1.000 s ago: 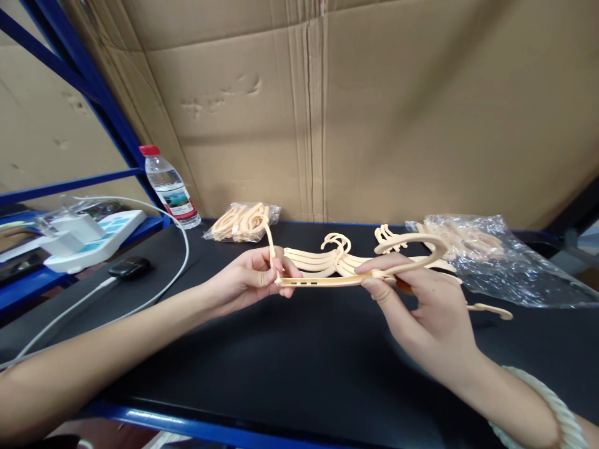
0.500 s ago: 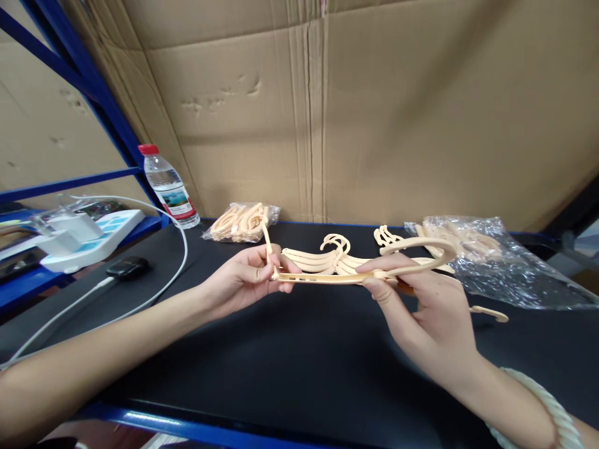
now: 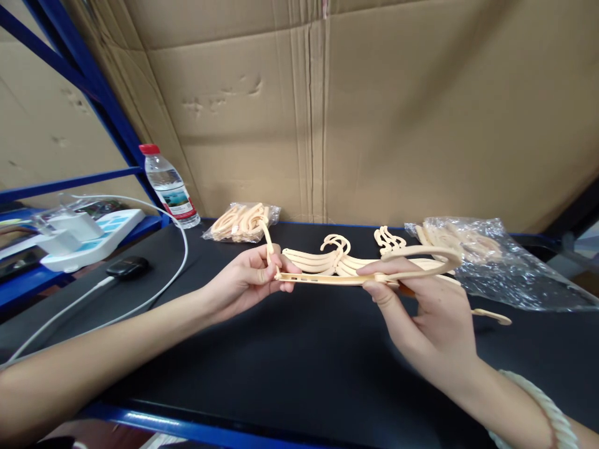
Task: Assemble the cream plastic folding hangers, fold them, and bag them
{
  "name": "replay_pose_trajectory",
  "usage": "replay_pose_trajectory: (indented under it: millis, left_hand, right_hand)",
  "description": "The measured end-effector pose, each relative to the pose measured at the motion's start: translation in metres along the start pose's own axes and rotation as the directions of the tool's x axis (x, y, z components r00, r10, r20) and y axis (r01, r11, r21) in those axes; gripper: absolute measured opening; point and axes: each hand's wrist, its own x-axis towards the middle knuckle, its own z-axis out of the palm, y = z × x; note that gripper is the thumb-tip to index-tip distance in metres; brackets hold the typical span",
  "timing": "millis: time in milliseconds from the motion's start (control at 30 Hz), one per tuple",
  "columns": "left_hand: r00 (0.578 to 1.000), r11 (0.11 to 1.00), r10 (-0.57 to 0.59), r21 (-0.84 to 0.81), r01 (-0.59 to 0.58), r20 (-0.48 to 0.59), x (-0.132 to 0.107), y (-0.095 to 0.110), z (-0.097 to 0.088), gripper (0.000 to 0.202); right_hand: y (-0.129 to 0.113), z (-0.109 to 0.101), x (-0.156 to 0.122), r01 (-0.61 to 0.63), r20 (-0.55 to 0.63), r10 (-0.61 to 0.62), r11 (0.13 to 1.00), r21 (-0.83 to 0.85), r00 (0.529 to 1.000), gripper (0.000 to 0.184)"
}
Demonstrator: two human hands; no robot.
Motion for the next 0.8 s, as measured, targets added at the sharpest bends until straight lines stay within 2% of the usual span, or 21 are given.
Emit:
replay_pose_trajectory:
  millis: [167,367,533,633,800]
  left_hand:
    - [0.994,0.995,0.079,0.063,-0.074,-0.071,-0.003,-0.005,0.004,0.029]
    - [0.957,0.963,0.239,0.167,-0.212,-0.163,-0.007,-0.012,0.011,0.031]
    - [0.93,0.928,0.331,0.234,-0.291,-0.157,-0.009,-0.016,0.014,0.027]
    - [0.928,0.922,0.329,0.27,-0.277,-0.172,-0.01,-0.017,0.015,0.026]
    - [0.934,0.906,0.312,0.351,-0.237,-0.176,-0.011,-0.015,0.017,0.024]
  right_hand:
    - [-0.003,0.001,0.0,-0.021,-0.004,0.021,1.0,0.008,1.0,0.008]
    - [-0.006,0.001,-0.003,-0.012,-0.033,0.013,0.999,0.031,0.999,0.009]
    - [-0.006,0.001,-0.002,-0.114,-0.054,0.116,0.993,0.027,0.992,0.011]
    - [-0.007,0.001,-0.002,-0.142,-0.063,0.142,0.99,0.016,0.988,0.018]
    - [-0.003,0.002,-0.001,-0.278,-0.053,0.283,0.957,0.087,0.958,0.022]
